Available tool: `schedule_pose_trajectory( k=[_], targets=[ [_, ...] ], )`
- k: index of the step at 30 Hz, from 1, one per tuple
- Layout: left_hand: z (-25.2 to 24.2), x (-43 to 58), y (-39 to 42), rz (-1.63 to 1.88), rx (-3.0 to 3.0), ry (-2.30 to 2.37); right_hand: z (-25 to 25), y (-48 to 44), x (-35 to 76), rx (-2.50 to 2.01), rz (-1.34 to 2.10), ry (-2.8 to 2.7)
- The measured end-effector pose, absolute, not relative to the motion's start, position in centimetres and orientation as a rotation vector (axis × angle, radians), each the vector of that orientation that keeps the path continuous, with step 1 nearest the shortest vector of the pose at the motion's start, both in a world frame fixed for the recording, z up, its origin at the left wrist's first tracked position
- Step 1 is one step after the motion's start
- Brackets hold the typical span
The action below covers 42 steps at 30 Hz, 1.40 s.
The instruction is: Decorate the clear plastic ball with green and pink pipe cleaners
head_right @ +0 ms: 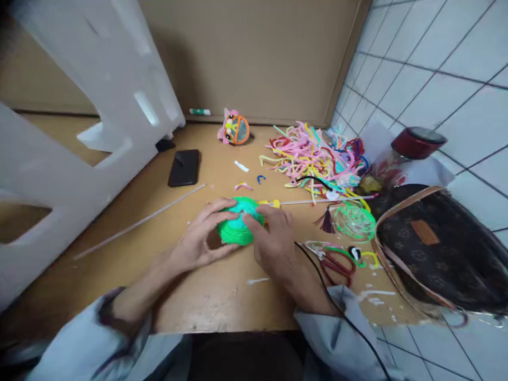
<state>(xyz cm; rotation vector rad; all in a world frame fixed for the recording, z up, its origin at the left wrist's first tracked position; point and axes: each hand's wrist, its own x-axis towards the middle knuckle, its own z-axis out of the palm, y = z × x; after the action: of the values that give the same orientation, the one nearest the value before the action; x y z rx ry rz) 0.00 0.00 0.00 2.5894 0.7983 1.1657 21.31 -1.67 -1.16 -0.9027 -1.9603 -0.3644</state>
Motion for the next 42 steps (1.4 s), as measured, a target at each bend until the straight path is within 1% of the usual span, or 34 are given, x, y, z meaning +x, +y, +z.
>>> schedule_pose_trajectory(
  k=[7,12,16,23,26,29,36,42],
  targets=[
    [0.0,0.1,-0.1,1.160,2.585,0.808,-0.4,-2.1,21.1,-0.951,0.201,-1.815],
    [0.2,0.0,-0.1,1.158,2.566,0.811,0.2,-1.8,21.4,-0.948,0.456,-1.662],
    [0.1,-0.1,-0.1,1.151,2.551,0.810,0.3,-1.6,21.6,-0.974,0.476,-1.678],
    [-0.3,-0.2,0.0,1.163,2.547,0.797,-0.7,-1.9,21.4,-0.982,0.058,-1.862],
    [-0.2,-0.2,0.0,1.162,2.548,0.796,-0.7,-1.9,21.4,-0.961,0.036,-1.851],
    [-0.1,-0.1,-0.2,1.147,2.549,0.805,-0.4,-1.8,21.4,-0.928,0.111,-1.808],
    [-0.1,-0.2,-0.2,1.109,2.543,0.832,0.3,-1.7,21.8,-1.011,0.432,-1.613],
    [-0.2,-0.3,-0.3,1.153,2.667,0.952,-0.3,-1.7,21.5,-1.016,0.908,-1.545]
  ],
)
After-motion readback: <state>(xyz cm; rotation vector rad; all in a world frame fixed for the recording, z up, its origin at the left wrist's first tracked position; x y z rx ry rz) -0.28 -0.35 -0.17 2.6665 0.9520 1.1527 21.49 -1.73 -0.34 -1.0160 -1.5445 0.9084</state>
